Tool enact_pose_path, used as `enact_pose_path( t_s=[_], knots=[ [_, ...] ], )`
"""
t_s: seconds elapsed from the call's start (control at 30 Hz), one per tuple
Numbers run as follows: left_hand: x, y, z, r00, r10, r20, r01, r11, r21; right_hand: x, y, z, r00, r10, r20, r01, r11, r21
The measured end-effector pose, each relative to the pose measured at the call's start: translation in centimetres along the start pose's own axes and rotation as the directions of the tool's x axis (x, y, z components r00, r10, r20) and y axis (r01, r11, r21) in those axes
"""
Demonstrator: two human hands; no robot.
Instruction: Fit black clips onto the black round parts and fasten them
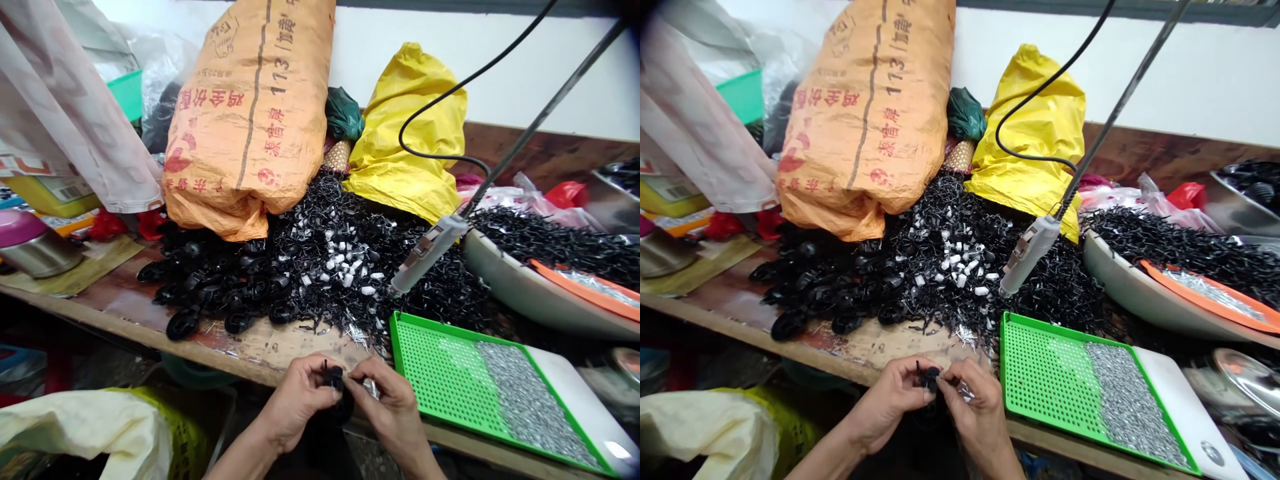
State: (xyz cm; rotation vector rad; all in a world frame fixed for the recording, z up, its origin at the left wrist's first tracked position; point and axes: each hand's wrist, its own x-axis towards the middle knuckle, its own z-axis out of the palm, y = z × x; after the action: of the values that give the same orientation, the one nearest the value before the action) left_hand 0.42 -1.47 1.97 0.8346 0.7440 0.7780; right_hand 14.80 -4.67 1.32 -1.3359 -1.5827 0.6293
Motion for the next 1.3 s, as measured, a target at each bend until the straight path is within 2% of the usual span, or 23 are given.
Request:
enact_pose_path(
  t_s=[0.1,0.2,0.27,0.33,0.4,0.43,0.47,0.53,0.57,0.67,0.87,1.0,1.13,1.3],
  knots=[
    [-0.3,0.4,0.0,0.998,0.042,0.052,-0.051,0.98,0.19,-0.1,-0.1,-0.6,0.973,0.2,0.113,-0.217,0.962,0.165],
    [-0.3,0.9,0.4,0.996,0.031,0.089,-0.056,0.955,0.292,-0.1,-0.1,-0.9,0.924,0.32,0.209,-0.378,0.849,0.37],
    [-0.2,1.0,0.7,0.996,-0.002,0.086,-0.017,0.976,0.219,0.0,-0.2,-0.5,0.904,0.388,0.181,-0.425,0.76,0.492],
    [0.1,0.9,1.1,0.998,-0.039,0.049,0.036,0.997,0.07,0.2,-0.2,0.0,0.881,0.458,0.121,-0.436,0.685,0.584],
    [0.6,0.5,1.3,0.997,-0.075,-0.019,0.073,0.994,-0.079,0.7,0.0,0.2,0.868,0.489,0.081,-0.434,0.67,0.602],
    [0.8,0.3,1.3,0.994,-0.087,-0.058,0.079,0.988,-0.131,1.1,0.1,0.0,0.875,0.479,0.074,-0.435,0.709,0.556],
    [1.0,0.1,1.3,0.992,-0.086,-0.094,0.071,0.985,-0.157,1.7,0.4,-0.4,0.894,0.444,0.065,-0.425,0.791,0.441],
    [1.4,-0.2,1.0,0.988,-0.035,-0.149,0.015,0.991,-0.13,3.0,1.1,-1.6,0.941,0.334,0.052,-0.337,0.939,0.064],
    [1.6,-0.3,0.8,0.985,0.005,-0.172,-0.02,0.996,-0.09,3.7,1.5,-2.2,0.965,0.257,0.046,-0.245,0.953,-0.179],
    [1.9,-0.5,0.4,0.972,0.095,-0.217,-0.089,0.995,0.034,5.9,2.8,-3.5,0.982,0.188,0.029,-0.159,0.894,-0.418],
    [1.9,-1.0,0.2,0.969,0.131,-0.212,-0.109,0.988,0.112,9.4,4.0,-3.1,0.979,0.185,0.084,-0.104,0.812,-0.575],
    [1.9,-0.9,0.3,0.958,0.132,-0.255,-0.112,0.989,0.092,11.3,4.1,-4.2,0.98,0.165,0.11,-0.073,0.815,-0.575],
    [1.8,-0.6,0.6,0.947,0.132,-0.292,-0.113,0.99,0.083,10.9,4.5,-4.6,0.981,0.149,0.124,-0.052,0.818,-0.573],
    [1.7,-0.6,0.7,0.944,0.149,-0.293,-0.129,0.988,0.084,10.0,4.4,-3.1,0.991,0.124,0.058,-0.06,0.775,-0.629]
  ],
)
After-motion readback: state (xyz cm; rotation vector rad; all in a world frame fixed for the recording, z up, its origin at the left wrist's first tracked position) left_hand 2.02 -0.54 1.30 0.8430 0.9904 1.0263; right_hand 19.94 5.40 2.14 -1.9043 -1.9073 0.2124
